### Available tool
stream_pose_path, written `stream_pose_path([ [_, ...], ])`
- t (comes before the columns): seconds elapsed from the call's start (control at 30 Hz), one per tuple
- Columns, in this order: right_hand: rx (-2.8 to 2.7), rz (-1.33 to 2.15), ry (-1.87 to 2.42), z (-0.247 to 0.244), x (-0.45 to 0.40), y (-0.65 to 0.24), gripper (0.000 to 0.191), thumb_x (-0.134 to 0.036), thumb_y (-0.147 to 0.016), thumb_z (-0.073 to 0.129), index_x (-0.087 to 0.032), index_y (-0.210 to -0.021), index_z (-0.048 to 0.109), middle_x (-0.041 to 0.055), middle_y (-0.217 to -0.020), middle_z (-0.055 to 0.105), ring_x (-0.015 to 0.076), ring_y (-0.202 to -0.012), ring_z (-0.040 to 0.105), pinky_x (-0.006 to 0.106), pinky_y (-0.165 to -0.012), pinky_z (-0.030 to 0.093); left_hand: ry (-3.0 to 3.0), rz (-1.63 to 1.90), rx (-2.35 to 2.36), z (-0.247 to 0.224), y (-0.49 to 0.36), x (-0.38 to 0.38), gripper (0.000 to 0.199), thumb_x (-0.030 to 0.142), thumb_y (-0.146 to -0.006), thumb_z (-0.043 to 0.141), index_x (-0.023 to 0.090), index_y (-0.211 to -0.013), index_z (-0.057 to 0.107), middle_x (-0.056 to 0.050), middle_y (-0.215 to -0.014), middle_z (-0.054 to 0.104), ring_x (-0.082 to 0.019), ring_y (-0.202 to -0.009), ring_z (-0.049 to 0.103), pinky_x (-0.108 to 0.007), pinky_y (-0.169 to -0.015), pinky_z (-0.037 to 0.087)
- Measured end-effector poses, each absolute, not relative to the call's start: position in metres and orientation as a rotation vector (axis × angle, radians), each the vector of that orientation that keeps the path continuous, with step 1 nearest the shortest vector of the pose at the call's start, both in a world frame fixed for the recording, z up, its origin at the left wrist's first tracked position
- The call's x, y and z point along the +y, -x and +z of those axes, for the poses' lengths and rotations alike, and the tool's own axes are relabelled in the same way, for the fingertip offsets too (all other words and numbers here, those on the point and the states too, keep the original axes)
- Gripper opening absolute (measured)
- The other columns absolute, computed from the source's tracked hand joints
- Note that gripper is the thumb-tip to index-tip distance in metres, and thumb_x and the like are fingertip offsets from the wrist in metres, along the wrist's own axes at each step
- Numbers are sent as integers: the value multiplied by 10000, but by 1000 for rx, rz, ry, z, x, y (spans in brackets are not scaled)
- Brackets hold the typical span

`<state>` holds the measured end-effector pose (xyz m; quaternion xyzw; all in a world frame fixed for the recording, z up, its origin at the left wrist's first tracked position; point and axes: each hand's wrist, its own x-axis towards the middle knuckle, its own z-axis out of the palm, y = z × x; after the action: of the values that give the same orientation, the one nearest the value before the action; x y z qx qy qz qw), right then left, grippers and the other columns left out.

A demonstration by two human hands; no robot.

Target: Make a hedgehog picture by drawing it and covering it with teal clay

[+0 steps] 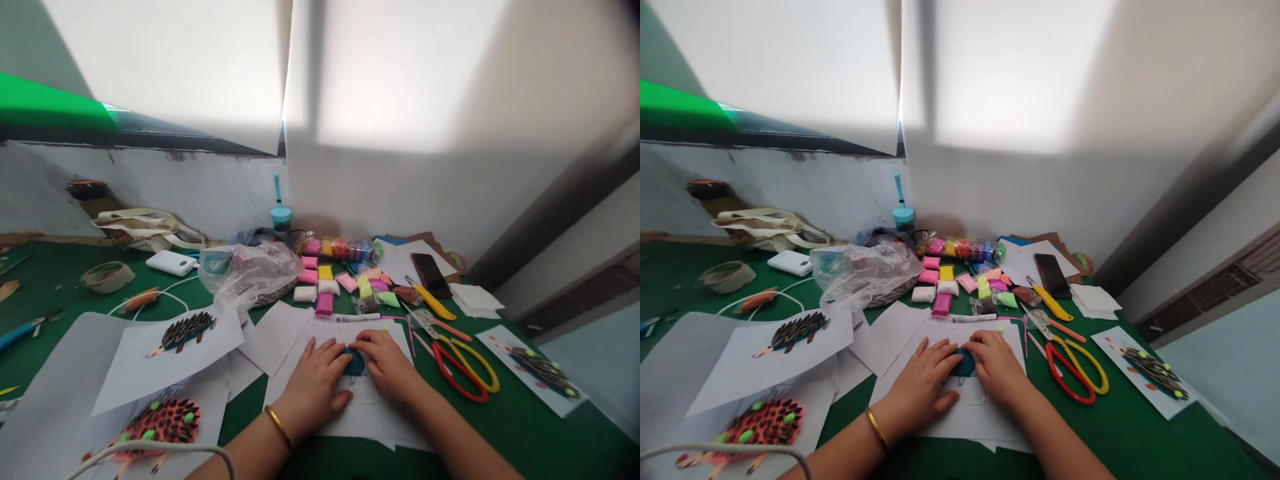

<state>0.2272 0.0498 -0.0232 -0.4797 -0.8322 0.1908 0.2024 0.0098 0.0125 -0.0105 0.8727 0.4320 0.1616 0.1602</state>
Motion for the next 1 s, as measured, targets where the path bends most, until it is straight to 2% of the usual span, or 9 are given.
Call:
stream_pose_path([
  [0.33,-2275,560,1312,-32,52,-240,514,-18,-682,455,-226,-1054,740,98,-1191,618,256,-1158,504,466,-1045,388,-2514,439,1248,-12,-12,13,562,351,-811,674,273,-1339,499,-69,-1463,476,-296,-1384,367,-584,-1179,147],
  [0.63,-2260,569,1336,-34,39,-247,533,-40,-706,460,-225,-1135,715,103,-1276,604,265,-1219,491,498,-1068,367,-2543,416,1259,-8,-13,11,573,324,-817,666,341,-1363,495,-64,-1458,472,-324,-1371,379,-623,-1153,173],
  [1.0,-2272,565,1359,-32,35,-248,519,-54,-724,475,-234,-1145,720,101,-1323,591,265,-1258,479,501,-1092,347,-2562,417,1256,-10,-14,12,546,344,-824,664,339,-1349,515,-66,-1448,477,-327,-1367,378,-622,-1149,181],
])
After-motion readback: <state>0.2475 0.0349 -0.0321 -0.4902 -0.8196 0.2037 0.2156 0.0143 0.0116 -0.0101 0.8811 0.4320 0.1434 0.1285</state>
